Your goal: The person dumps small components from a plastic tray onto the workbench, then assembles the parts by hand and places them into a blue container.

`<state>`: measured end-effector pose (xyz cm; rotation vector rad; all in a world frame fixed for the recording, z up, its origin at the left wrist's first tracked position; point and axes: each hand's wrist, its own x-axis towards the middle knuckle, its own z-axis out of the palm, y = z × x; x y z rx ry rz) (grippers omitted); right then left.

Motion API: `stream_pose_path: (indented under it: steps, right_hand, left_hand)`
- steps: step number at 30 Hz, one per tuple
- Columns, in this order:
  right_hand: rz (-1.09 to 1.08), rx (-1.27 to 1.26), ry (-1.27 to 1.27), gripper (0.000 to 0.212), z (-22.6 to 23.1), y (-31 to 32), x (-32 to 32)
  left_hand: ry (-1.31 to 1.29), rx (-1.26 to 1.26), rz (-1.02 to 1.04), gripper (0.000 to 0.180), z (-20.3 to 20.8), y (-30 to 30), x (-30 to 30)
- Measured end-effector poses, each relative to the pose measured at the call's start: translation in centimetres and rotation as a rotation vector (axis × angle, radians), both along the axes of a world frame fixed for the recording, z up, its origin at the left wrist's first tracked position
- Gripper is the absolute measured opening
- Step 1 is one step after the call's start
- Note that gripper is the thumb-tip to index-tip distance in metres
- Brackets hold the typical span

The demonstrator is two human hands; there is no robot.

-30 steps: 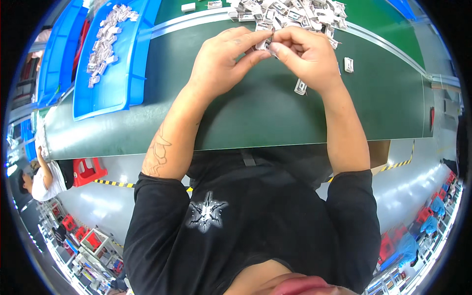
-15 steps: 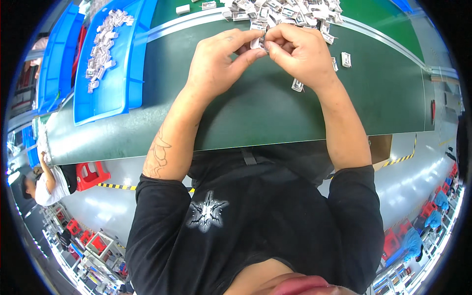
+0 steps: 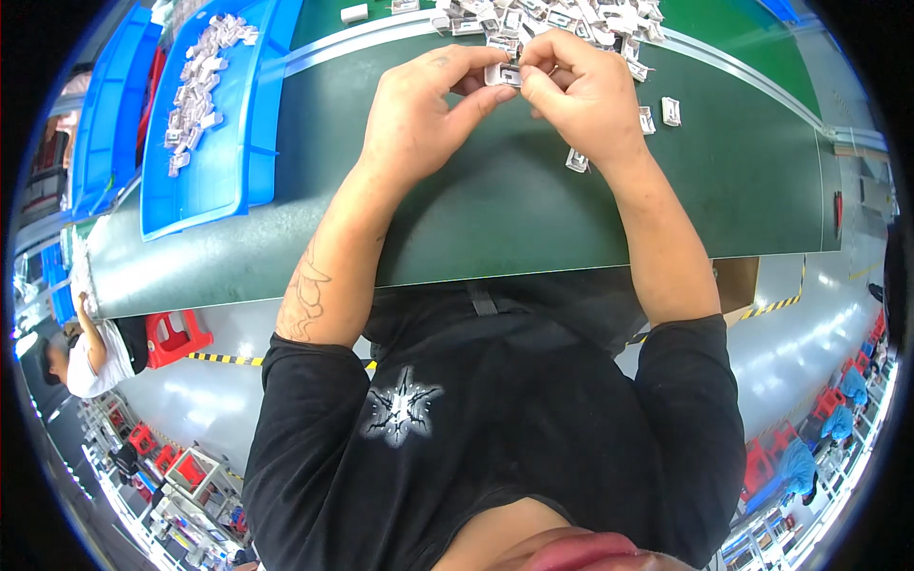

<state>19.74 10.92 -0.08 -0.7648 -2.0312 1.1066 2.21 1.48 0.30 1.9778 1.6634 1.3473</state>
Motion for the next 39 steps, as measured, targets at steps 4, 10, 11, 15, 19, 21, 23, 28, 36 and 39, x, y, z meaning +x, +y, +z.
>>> stream_pose_path:
  steps: [4,10,11,15,19,21,23,28,36,39]
  right_hand:
    - [-0.047,-0.183,0.115,0.007,0.1,-0.5,0.0]
    - [-0.084,-0.247,0.102,0.007,0.4,2.1,1.4]
    - [-0.123,-0.189,0.094,0.008,0.4,2.7,1.8]
    - [-0.104,0.063,-0.219,0.012,0.6,4.5,3.3]
    - [-0.084,0.196,-0.727,0.018,0.9,4.3,3.9]
    - [-0.088,0.192,-0.795,0.017,1.4,4.1,4.3]
    - [-0.095,0.186,-0.866,0.017,1.8,4.0,4.7]
    - [-0.047,0.248,-0.923,0.012,2.0,4.1,5.4]
    - [-0.022,0.249,-0.907,0.016,0.8,4.1,5.0]
    - [-0.015,0.326,-0.927,0.019,0.8,3.6,4.2]
  left_hand:
    - [-0.031,0.022,0.022,0.032,-0.5,0.0,0.2]
    - [-0.748,0.39,0.208,0.048,0.6,-0.4,-4.2]
    - [-0.933,0.563,0.051,0.059,1.1,-0.3,-5.9]
    - [-1.345,0.25,0.07,0.059,0.2,-0.4,-8.9]
    - [-1.231,0.017,-0.005,0.052,-2.0,0.3,-6.6]
    - [-0.988,0.003,0.018,0.04,-2.0,0.3,-4.7]
    - [-0.658,0.022,-0.032,0.029,-1.6,0.2,-3.1]
    - [-0.179,-0.188,-0.07,0.023,-1.3,0.2,-0.6]
    - [0.078,-0.276,-0.111,0.027,-2.5,0.9,-0.3]
    - [0.212,0.22,0.251,0.024,-1.0,1.1,-3.1]
